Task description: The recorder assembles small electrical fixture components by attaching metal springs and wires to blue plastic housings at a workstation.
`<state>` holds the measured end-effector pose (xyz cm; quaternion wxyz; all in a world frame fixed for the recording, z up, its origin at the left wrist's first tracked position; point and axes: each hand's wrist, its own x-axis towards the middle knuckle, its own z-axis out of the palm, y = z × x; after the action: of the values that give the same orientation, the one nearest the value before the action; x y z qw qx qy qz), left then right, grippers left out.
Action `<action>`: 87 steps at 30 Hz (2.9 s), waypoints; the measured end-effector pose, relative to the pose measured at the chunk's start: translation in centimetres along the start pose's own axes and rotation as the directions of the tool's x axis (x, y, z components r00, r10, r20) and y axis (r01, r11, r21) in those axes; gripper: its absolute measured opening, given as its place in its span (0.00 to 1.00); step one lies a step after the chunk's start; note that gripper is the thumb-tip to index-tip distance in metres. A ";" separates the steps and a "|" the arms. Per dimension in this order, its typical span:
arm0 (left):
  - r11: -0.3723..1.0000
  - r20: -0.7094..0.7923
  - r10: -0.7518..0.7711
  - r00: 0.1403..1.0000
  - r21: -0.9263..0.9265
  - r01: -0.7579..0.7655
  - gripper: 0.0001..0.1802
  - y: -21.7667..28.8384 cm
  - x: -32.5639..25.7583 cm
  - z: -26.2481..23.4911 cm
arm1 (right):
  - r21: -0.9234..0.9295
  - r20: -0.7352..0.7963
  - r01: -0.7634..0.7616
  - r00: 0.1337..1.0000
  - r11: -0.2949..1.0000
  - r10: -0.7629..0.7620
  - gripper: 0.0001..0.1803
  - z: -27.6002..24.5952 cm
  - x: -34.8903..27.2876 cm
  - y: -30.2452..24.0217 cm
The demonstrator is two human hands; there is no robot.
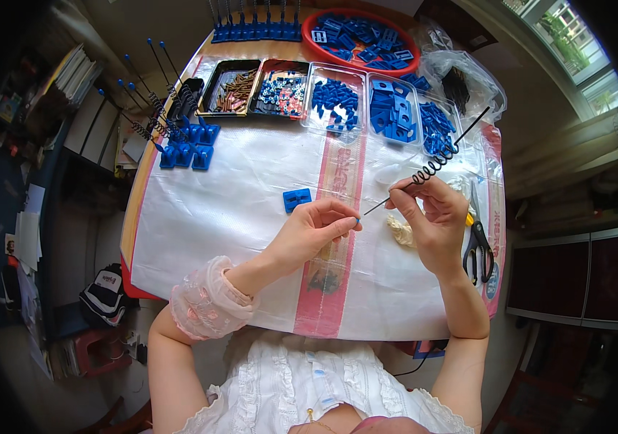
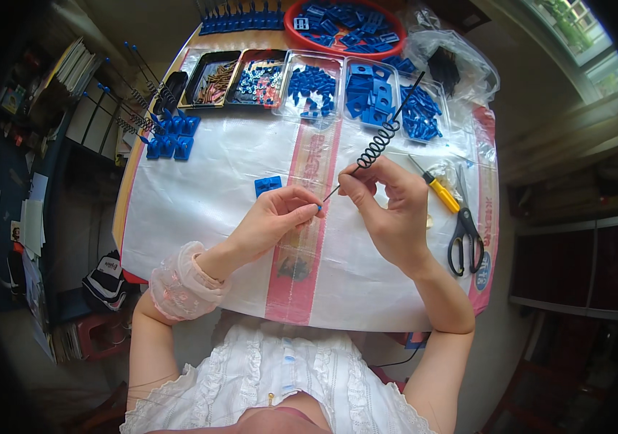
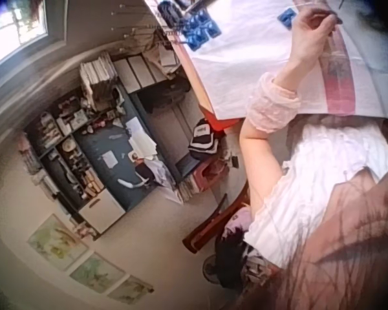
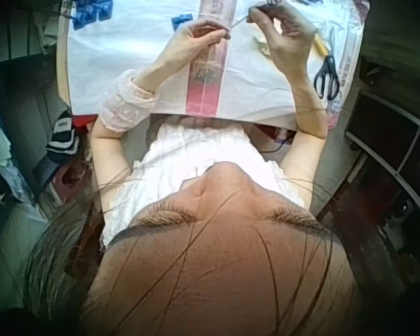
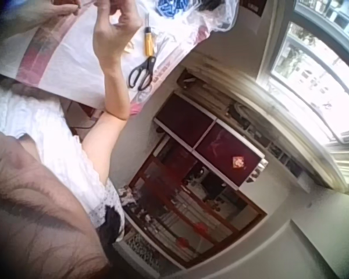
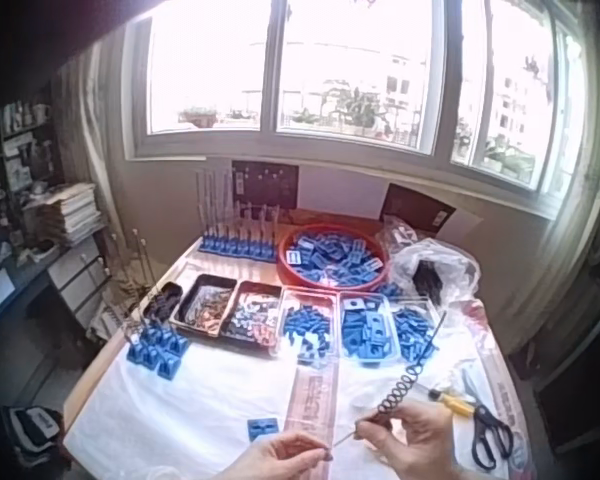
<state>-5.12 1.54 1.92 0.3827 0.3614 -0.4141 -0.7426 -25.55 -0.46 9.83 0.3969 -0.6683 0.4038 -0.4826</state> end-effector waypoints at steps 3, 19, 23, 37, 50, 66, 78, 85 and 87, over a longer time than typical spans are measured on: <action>0.979 0.006 -0.081 0.997 -0.187 0.080 0.09 -0.7 0.3 -0.1 | -0.007 -0.012 0.015 1.000 1.000 -0.015 0.04 0.3 -0.2 0.3; 0.781 0.157 -0.197 0.968 -0.571 0.251 0.12 -1.7 0.5 -0.8 | -0.155 0.084 0.162 0.985 0.975 -0.150 0.06 0.5 -0.6 0.7; 0.795 0.171 -0.195 0.966 -0.549 0.258 0.12 -2.0 0.6 -0.9 | -0.157 0.039 0.198 0.980 0.968 -0.194 0.07 0.8 -0.5 1.2; 0.781 0.203 -0.195 0.960 -0.559 0.277 0.12 -1.9 0.5 -0.8 | -0.187 0.076 0.196 0.980 0.963 -0.185 0.07 0.8 -0.6 1.2; 0.779 0.193 -0.218 0.957 -0.557 0.290 0.11 -1.7 0.4 -0.7 | -0.179 0.051 0.185 0.983 0.966 -0.179 0.07 1.0 -0.6 1.3; 0.783 0.204 -0.202 0.958 -0.553 0.284 0.11 -1.8 0.4 -0.7 | -0.208 0.102 0.170 0.983 0.963 -0.151 0.06 0.8 -0.6 0.8; 0.782 0.213 -0.188 0.959 -0.558 0.277 0.12 -2.1 0.4 -0.8 | -0.207 0.083 0.196 0.980 0.959 -0.182 0.07 0.9 -0.4 0.9; 0.790 0.214 -0.184 0.959 -0.548 0.274 0.12 -2.1 0.4 -0.9 | -0.211 0.092 0.202 0.978 0.956 -0.186 0.07 0.9 -0.4 0.8; 0.793 0.211 -0.183 0.960 -0.546 0.271 0.12 -2.2 0.4 -0.9 | -0.207 0.092 0.201 0.978 0.957 -0.186 0.07 0.9 -0.4 0.8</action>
<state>-5.13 1.65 -0.51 0.3492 0.2217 -0.1540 -0.8973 -24.89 -0.24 8.76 0.2873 -0.7604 0.3719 -0.4483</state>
